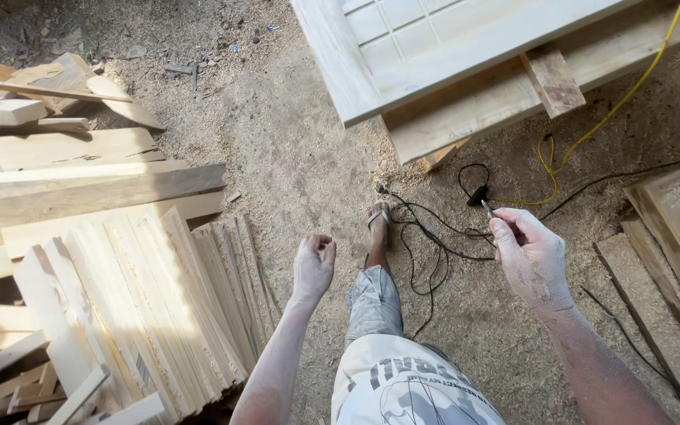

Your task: The person sands and scrapes a wooden door panel using a small scraper and a handheld orbital sander to smooth the surface and clean out the recessed grid patterns.

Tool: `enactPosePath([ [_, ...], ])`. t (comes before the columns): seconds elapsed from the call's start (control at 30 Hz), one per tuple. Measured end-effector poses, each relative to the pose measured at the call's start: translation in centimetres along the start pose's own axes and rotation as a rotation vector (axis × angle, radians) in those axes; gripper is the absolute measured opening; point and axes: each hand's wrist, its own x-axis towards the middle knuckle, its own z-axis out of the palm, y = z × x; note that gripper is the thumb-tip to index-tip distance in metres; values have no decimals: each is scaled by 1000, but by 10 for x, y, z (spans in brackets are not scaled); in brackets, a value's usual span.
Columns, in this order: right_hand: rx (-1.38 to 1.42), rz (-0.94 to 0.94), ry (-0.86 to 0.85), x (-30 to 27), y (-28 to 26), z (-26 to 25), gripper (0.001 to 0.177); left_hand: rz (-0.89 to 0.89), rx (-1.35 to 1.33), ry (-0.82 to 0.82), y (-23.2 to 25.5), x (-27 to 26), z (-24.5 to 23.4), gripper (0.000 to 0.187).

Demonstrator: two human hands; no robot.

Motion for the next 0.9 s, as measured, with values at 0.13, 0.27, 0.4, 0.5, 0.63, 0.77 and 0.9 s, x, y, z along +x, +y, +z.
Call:
enactPosePath([
  [0.13, -100, -38, 83, 129, -22, 31, 17, 277, 61, 185, 47, 189, -2, 21],
  [0.27, -168, 48, 120, 287, -38, 89, 14, 268, 186, 66, 95, 387, 17, 33],
  [0.4, -131, -98, 233, 422, -25, 162, 10, 299, 436, 73, 114, 552, 41, 57],
  [0.5, -32, 26, 242, 498, -12, 205, 8, 258, 481, 21, 119, 595, 52, 64],
  [0.63, -159, -127, 269, 554, 0, 237, 7, 292, 521, 28, 125, 596, 54, 69],
  [0.77, -303, -139, 289, 574, 3, 253, 7, 273, 487, 8, 128, 591, 46, 67],
  [0.9, -421, -153, 306, 577, 2, 259, 8, 278, 479, -8, 132, 591, 43, 66],
])
